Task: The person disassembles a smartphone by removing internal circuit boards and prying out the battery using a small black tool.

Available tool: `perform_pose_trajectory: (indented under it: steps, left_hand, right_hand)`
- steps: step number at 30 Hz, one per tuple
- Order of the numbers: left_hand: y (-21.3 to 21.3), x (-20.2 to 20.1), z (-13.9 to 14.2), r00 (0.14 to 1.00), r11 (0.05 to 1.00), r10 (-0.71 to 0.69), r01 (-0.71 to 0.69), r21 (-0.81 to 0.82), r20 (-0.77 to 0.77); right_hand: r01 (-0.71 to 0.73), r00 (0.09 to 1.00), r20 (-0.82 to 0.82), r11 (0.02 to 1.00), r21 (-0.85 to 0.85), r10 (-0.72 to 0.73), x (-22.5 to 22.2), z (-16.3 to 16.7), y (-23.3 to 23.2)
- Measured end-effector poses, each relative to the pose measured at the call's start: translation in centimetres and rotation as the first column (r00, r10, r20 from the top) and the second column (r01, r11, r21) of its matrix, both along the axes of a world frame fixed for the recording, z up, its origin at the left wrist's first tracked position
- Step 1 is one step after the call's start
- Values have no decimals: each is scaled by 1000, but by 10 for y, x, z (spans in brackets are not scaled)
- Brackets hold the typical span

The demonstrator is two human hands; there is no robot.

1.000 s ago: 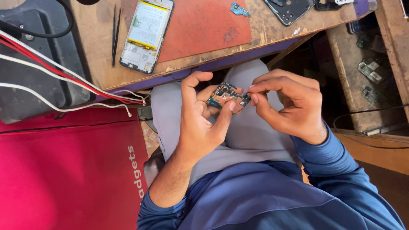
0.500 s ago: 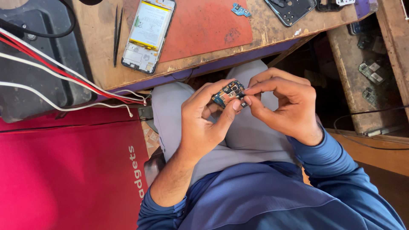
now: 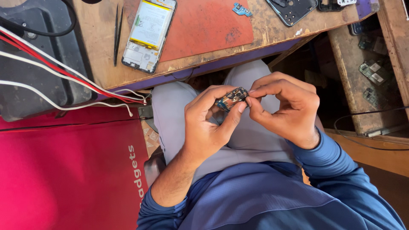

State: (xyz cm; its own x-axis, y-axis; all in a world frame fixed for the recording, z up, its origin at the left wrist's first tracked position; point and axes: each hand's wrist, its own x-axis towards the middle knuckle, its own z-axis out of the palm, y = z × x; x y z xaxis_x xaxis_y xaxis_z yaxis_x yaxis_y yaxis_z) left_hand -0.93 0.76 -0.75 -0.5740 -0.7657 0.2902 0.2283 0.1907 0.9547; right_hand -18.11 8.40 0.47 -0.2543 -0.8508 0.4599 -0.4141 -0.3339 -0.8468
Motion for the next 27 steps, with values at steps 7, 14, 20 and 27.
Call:
perform_pose_trajectory:
  steps: [7,14,20,27]
  left_hand:
    - [2,-1,-6,999,999,43,-43,11,14]
    - [4,-3,-10,999,996,44,-43,75,-7]
    - [6,-3,-14,999,998,54,-54,26,-5]
    - [9,-3,-12,998,998,67,-67,-19,-6]
  right_hand:
    - [39,994,-102,998,-58,-44,7,-1,0]
    - [28,985,-171,997,-71,-40,9,3,4]
    - [43,980,-191,996,-80,-58,11,4,4]
    - [51,982,-175,995,-85,-65,12,4,5]
